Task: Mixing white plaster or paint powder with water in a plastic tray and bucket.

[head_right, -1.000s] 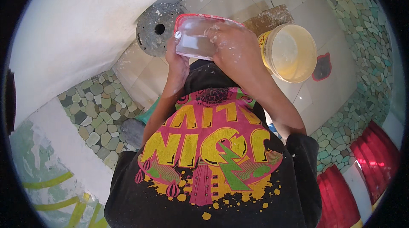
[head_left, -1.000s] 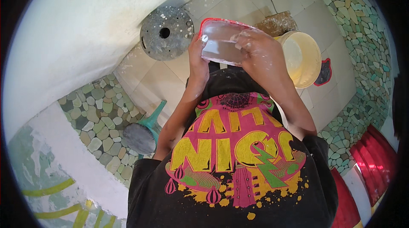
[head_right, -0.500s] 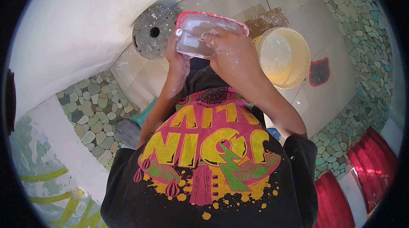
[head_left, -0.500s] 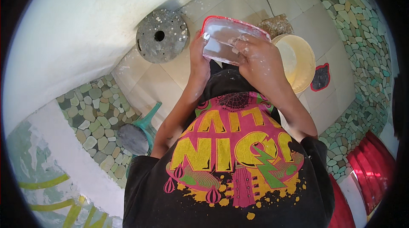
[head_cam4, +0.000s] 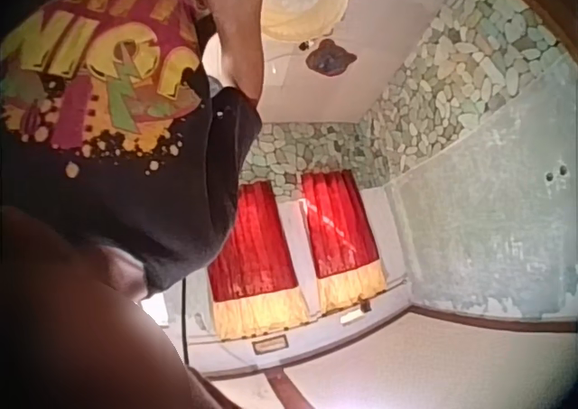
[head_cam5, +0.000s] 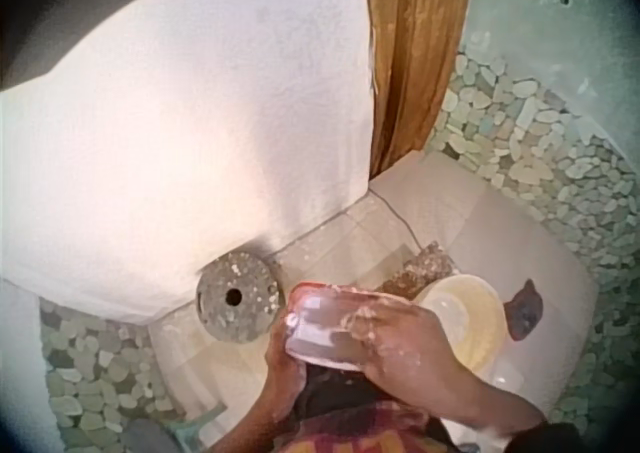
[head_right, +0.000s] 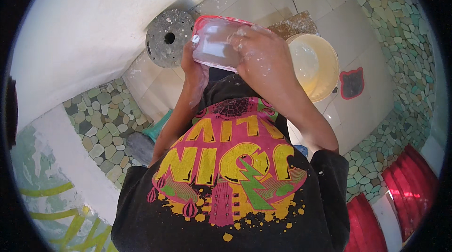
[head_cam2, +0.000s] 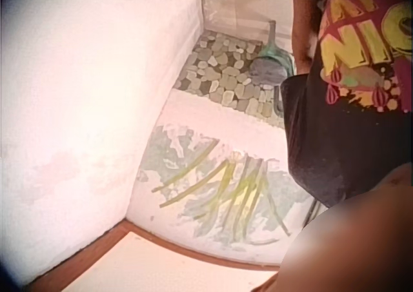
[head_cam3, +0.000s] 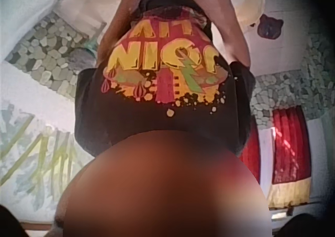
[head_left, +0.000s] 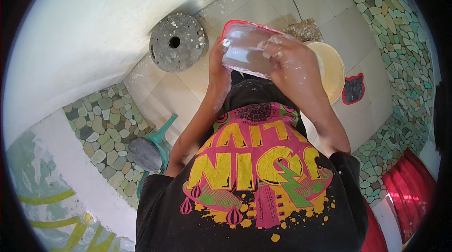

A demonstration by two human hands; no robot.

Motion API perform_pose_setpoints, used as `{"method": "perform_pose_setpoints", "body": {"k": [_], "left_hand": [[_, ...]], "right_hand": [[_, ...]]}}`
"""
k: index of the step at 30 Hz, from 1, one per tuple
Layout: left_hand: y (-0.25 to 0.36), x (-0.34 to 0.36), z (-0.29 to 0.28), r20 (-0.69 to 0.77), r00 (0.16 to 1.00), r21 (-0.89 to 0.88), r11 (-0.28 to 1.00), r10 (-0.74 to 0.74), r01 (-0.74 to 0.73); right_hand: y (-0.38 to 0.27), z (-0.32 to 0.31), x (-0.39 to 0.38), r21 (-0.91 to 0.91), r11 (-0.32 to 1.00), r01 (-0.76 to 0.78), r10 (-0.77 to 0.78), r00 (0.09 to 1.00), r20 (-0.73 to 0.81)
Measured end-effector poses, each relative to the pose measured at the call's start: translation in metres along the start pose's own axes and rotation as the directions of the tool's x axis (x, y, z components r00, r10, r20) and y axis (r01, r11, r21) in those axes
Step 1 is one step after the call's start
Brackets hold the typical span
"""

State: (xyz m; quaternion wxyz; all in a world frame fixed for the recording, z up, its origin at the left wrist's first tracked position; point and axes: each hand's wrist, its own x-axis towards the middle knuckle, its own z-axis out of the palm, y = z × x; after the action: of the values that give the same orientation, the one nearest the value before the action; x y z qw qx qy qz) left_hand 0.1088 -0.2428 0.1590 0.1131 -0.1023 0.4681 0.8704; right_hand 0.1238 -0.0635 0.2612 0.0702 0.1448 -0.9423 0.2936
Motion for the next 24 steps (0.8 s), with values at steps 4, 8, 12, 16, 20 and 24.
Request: {"method": "perform_pose_setpoints", "body": {"k": [4, 8, 12, 16, 20, 24], "left_hand": [[-0.007, 0.007, -0.001, -0.018, 0.999, -0.037, 0.999, 0.026, -0.027], [-0.009, 0.009, -0.003, -0.006, 1.0, -0.008, 1.0, 0.019, -0.019], [-0.01, 0.011, 0.0, 0.016, 0.999, 0.071, 0.997, 0.03, -0.031], [0.001, 0.009, 0.009, -0.038, 0.999, 0.026, 0.999, -0.026, 0.027], [0.019, 0.013, 0.02, -0.079, 0.977, -0.005, 0.98, -0.196, 0.197], [0.02, 0.027, 0.012, -0.072, 0.992, 0.052, 0.993, -0.101, 0.105]], "right_hand": [[0.002, 0.006, 0.002, 0.047, 0.998, 0.041, -0.041, 0.999, 0.011], [-0.003, 0.003, -0.004, -0.021, 1.0, -0.009, 0.012, 0.993, 0.12], [0.004, 0.006, -0.001, -0.012, 1.0, -0.023, 0.024, 0.999, 0.033], [0.015, -0.001, 0.009, 0.157, 0.986, -0.059, 0.054, 0.998, 0.035], [0.028, -0.004, 0.022, 0.036, 0.996, -0.084, 0.084, 0.996, 0.004], [0.028, -0.012, 0.033, 0.018, 0.997, -0.077, 0.077, 0.997, 0.015]]}}
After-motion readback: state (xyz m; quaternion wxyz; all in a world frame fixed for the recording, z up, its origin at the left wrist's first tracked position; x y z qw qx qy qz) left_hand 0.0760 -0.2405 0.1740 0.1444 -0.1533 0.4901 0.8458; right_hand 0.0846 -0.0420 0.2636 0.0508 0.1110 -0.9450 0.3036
